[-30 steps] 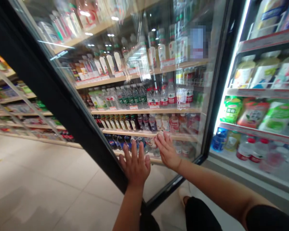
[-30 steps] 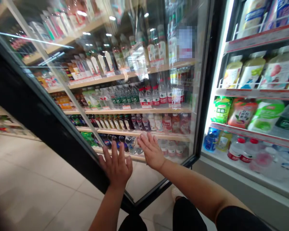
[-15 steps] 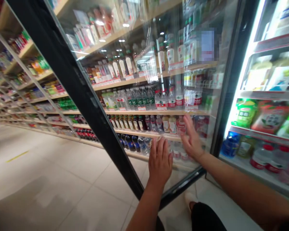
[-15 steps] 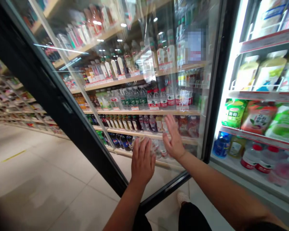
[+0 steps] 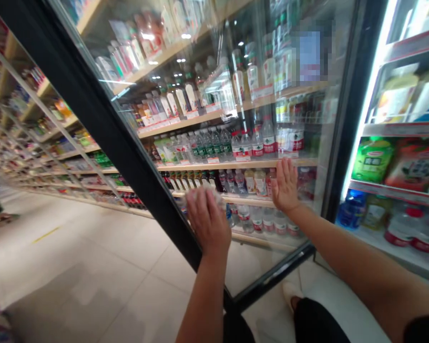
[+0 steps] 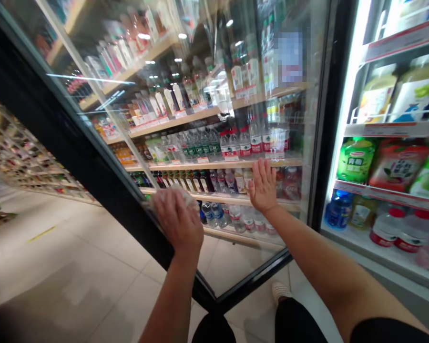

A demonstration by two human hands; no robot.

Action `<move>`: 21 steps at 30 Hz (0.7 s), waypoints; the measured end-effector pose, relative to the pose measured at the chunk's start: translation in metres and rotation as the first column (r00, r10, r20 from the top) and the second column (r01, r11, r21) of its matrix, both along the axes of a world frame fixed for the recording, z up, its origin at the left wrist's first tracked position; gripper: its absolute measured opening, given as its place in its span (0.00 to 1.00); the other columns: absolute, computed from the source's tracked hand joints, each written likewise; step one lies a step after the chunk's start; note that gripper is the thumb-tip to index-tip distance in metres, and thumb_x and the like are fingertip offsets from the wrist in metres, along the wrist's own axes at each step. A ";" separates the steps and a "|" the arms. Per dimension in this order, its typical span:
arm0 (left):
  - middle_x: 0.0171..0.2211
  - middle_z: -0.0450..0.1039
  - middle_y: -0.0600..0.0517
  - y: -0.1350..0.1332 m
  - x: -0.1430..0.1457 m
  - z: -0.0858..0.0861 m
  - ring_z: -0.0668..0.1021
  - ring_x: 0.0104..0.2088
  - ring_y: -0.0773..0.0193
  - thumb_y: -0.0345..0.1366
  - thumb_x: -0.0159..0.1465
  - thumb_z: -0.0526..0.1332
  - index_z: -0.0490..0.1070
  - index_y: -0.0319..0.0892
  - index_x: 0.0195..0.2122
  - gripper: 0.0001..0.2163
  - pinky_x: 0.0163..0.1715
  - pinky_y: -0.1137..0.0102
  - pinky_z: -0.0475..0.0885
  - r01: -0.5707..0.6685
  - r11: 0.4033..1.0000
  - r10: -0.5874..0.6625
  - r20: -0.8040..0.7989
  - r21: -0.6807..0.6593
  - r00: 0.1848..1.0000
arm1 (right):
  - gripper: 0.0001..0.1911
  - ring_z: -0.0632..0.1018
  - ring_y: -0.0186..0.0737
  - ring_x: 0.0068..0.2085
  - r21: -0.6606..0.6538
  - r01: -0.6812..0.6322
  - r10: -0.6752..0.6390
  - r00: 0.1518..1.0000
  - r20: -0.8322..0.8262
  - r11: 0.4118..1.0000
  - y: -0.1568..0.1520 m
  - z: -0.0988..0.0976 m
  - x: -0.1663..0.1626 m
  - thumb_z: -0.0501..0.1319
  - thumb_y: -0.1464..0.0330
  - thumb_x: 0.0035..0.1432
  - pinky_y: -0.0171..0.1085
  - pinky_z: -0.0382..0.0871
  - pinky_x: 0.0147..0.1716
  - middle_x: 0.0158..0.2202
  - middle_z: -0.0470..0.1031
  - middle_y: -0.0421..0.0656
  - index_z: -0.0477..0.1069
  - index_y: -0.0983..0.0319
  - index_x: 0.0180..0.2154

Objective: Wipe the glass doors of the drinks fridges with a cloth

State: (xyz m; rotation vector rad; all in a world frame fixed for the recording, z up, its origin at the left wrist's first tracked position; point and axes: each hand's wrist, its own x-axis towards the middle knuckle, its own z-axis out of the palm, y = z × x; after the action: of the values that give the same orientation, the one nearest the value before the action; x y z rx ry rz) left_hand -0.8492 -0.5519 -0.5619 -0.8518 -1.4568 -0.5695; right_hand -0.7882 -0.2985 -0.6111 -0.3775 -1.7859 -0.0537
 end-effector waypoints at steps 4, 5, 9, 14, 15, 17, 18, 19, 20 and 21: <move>0.63 0.65 0.32 -0.010 0.014 -0.095 0.51 0.71 0.48 0.24 0.69 0.57 0.47 0.34 0.72 0.31 0.69 0.51 0.56 -0.060 0.978 0.085 0.121 -0.202 0.989 | 0.34 0.45 0.49 0.74 -0.016 -0.004 0.004 1.000 0.000 1.000 -0.001 0.000 -0.002 0.42 0.65 0.69 0.59 0.44 0.70 0.75 0.44 0.50 0.36 0.61 0.73; 0.63 0.64 0.33 -0.011 0.015 -0.099 0.52 0.71 0.48 0.23 0.69 0.56 0.47 0.34 0.72 0.31 0.69 0.51 0.57 -0.070 0.975 0.098 0.123 -0.212 0.988 | 0.34 0.45 0.49 0.74 -0.011 -0.004 0.004 1.000 -0.006 1.000 -0.001 -0.001 -0.002 0.42 0.65 0.69 0.59 0.44 0.70 0.75 0.44 0.50 0.36 0.61 0.73; 0.67 0.58 0.33 -0.011 0.008 -0.044 0.50 0.71 0.44 0.26 0.70 0.56 0.44 0.35 0.73 0.32 0.68 0.48 0.57 -0.108 0.987 0.120 0.103 -0.118 0.987 | 0.34 0.43 0.49 0.75 0.017 -0.005 0.005 1.000 -0.025 1.000 -0.001 -0.002 -0.002 0.41 0.65 0.69 0.59 0.44 0.70 0.75 0.44 0.52 0.36 0.63 0.73; 0.68 0.55 0.34 -0.009 0.005 -0.019 0.50 0.71 0.43 0.30 0.71 0.57 0.46 0.39 0.73 0.31 0.67 0.45 0.56 -0.086 0.995 0.092 0.105 -0.057 0.990 | 0.34 0.43 0.48 0.75 -0.029 -0.004 0.003 1.000 -0.003 1.000 -0.003 -0.003 -0.001 0.41 0.65 0.70 0.58 0.43 0.70 0.75 0.44 0.51 0.37 0.63 0.73; 0.68 0.56 0.33 -0.011 0.007 -0.036 0.50 0.71 0.42 0.29 0.70 0.57 0.47 0.38 0.73 0.31 0.67 0.45 0.57 -0.096 0.993 0.103 0.104 -0.071 0.989 | 0.34 0.43 0.48 0.75 -0.026 -0.002 0.002 1.000 -0.006 1.000 -0.003 -0.003 0.000 0.41 0.65 0.70 0.58 0.43 0.70 0.75 0.44 0.51 0.36 0.62 0.73; 0.67 0.57 0.32 -0.015 0.013 -0.075 0.50 0.71 0.43 0.26 0.70 0.56 0.47 0.36 0.72 0.31 0.68 0.46 0.57 -0.103 0.986 0.117 0.106 -0.135 0.987 | 0.34 0.43 0.47 0.75 -0.008 0.006 -0.006 1.000 -0.018 1.000 -0.003 -0.003 0.000 0.41 0.65 0.70 0.57 0.43 0.70 0.75 0.43 0.50 0.35 0.62 0.73; 0.67 0.57 0.33 -0.017 0.015 -0.092 0.50 0.71 0.45 0.24 0.69 0.55 0.47 0.36 0.72 0.31 0.68 0.48 0.57 -0.079 0.979 0.102 0.117 -0.188 0.988 | 0.34 0.43 0.47 0.75 -0.002 0.010 -0.010 1.000 -0.022 1.000 -0.003 -0.002 0.000 0.41 0.66 0.70 0.57 0.44 0.70 0.75 0.43 0.50 0.34 0.61 0.73; 0.67 0.57 0.34 -0.019 0.015 -0.104 0.51 0.71 0.46 0.22 0.69 0.53 0.48 0.36 0.72 0.31 0.69 0.50 0.57 -0.060 0.974 0.088 0.119 -0.219 0.989 | 0.34 0.43 0.47 0.75 0.000 0.011 -0.011 1.000 -0.025 1.000 -0.004 -0.002 -0.001 0.41 0.66 0.70 0.57 0.44 0.70 0.75 0.43 0.50 0.34 0.61 0.74; 0.67 0.57 0.35 -0.021 0.015 -0.109 0.51 0.71 0.47 0.22 0.69 0.52 0.48 0.37 0.72 0.30 0.69 0.51 0.56 -0.051 0.971 0.081 0.121 -0.235 0.989 | 0.34 0.43 0.47 0.75 0.002 0.011 -0.011 1.000 -0.027 1.000 -0.004 -0.002 -0.001 0.41 0.66 0.70 0.57 0.44 0.70 0.75 0.43 0.49 0.33 0.61 0.74; 0.67 0.57 0.35 -0.021 0.014 -0.106 0.51 0.71 0.48 0.22 0.69 0.52 0.48 0.37 0.72 0.30 0.69 0.52 0.56 -0.056 0.971 0.085 0.115 -0.234 0.990 | 0.35 0.43 0.47 0.75 0.004 0.009 -0.009 1.000 -0.030 1.000 -0.004 -0.002 -0.001 0.41 0.66 0.70 0.57 0.44 0.70 0.75 0.42 0.49 0.33 0.60 0.74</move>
State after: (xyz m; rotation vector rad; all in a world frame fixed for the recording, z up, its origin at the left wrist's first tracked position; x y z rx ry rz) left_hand -0.8353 -0.5731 -0.6677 -0.9544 -1.6837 -0.4105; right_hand -0.7897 -0.3028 -0.6131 -0.3822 -1.7545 -0.0576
